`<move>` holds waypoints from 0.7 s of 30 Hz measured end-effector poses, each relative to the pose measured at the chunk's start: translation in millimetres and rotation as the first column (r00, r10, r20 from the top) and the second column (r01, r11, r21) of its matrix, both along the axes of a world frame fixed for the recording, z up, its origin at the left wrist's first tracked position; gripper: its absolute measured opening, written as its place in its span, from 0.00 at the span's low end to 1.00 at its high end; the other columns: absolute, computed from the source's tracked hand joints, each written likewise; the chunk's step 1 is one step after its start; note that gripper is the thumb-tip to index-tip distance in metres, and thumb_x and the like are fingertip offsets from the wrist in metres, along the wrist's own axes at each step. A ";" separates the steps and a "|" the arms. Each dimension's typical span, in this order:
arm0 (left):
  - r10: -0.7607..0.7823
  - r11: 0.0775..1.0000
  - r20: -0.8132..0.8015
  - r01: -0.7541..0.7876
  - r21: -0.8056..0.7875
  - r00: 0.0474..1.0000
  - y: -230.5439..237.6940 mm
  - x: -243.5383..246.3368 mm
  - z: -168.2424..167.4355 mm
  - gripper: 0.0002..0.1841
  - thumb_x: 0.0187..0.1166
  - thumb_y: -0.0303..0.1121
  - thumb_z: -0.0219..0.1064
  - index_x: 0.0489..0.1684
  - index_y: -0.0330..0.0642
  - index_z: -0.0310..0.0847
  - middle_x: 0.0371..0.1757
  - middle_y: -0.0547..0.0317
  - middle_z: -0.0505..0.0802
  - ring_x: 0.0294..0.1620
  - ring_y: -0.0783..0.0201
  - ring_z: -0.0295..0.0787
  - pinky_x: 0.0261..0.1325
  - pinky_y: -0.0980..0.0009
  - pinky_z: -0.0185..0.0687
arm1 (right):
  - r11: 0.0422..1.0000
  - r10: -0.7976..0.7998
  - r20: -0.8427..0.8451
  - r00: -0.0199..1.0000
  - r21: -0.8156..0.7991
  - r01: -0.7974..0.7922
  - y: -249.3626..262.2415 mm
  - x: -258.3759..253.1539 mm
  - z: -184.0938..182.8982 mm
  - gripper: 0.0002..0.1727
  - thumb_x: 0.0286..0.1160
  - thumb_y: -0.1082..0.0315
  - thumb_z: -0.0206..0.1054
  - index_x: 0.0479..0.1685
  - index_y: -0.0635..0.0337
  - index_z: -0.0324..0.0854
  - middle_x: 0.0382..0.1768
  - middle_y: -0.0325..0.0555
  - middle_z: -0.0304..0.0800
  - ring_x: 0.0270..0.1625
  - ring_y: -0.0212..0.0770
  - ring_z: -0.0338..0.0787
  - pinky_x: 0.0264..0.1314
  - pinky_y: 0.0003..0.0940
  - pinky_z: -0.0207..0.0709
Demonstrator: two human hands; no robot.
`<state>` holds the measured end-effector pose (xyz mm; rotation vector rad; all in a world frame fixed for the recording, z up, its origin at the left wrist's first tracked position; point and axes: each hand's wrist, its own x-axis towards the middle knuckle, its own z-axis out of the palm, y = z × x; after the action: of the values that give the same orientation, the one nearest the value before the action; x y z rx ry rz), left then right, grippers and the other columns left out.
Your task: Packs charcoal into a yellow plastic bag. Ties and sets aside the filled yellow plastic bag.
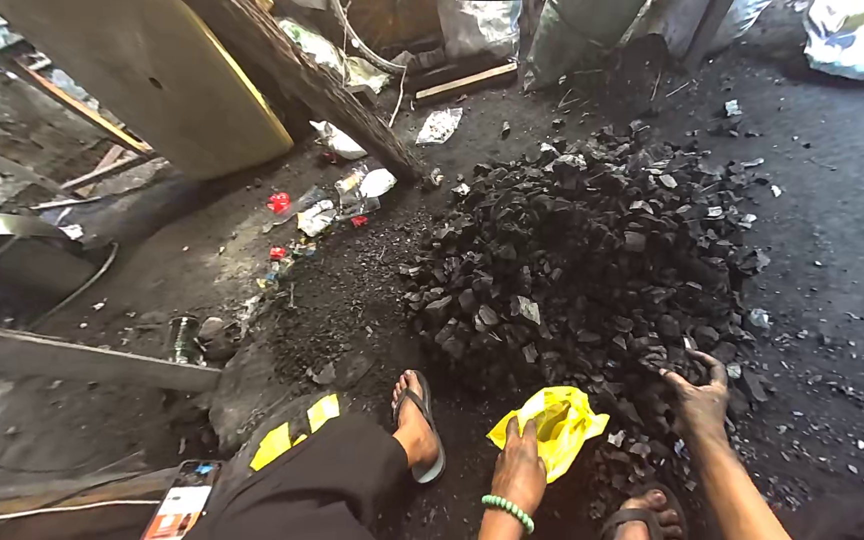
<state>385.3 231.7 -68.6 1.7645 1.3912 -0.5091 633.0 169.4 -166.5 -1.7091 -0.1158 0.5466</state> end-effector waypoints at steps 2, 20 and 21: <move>0.007 1.000 0.082 -0.006 -0.015 0.997 -1.9 2.9 -1.4 0.38 0.77 0.21 0.63 0.92 0.38 0.55 0.92 0.35 0.57 0.87 0.41 0.65 0.84 0.52 0.67 | 0.987 -0.039 -0.154 0.987 0.147 0.062 3.0 -22.3 23.8 0.37 0.67 0.87 0.68 0.80 0.57 0.66 0.63 0.52 0.79 0.45 0.39 0.86 0.40 0.36 0.83; 0.132 0.990 0.019 -0.131 -0.054 0.991 6.9 -19.9 -32.3 0.45 0.72 0.24 0.70 0.94 0.41 0.49 0.91 0.39 0.61 0.83 0.42 0.72 0.79 0.48 0.74 | 0.332 0.943 0.225 0.244 -0.648 -0.686 62.6 -10.4 40.0 0.17 0.73 0.68 0.75 0.60 0.61 0.89 0.65 0.62 0.87 0.70 0.63 0.84 0.72 0.63 0.75; 0.125 0.990 0.020 -0.124 -0.063 0.992 7.5 -21.1 -32.5 0.45 0.72 0.24 0.69 0.94 0.43 0.50 0.91 0.39 0.62 0.83 0.42 0.72 0.78 0.47 0.74 | 0.341 0.939 0.245 0.240 -0.742 -0.577 70.9 1.5 31.1 0.26 0.70 0.59 0.80 0.68 0.55 0.86 0.75 0.62 0.79 0.80 0.66 0.75 0.77 0.70 0.68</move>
<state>364.2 239.2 -101.1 1.6184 1.4432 -0.4567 634.5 240.3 -135.4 -2.2457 -1.6578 0.7296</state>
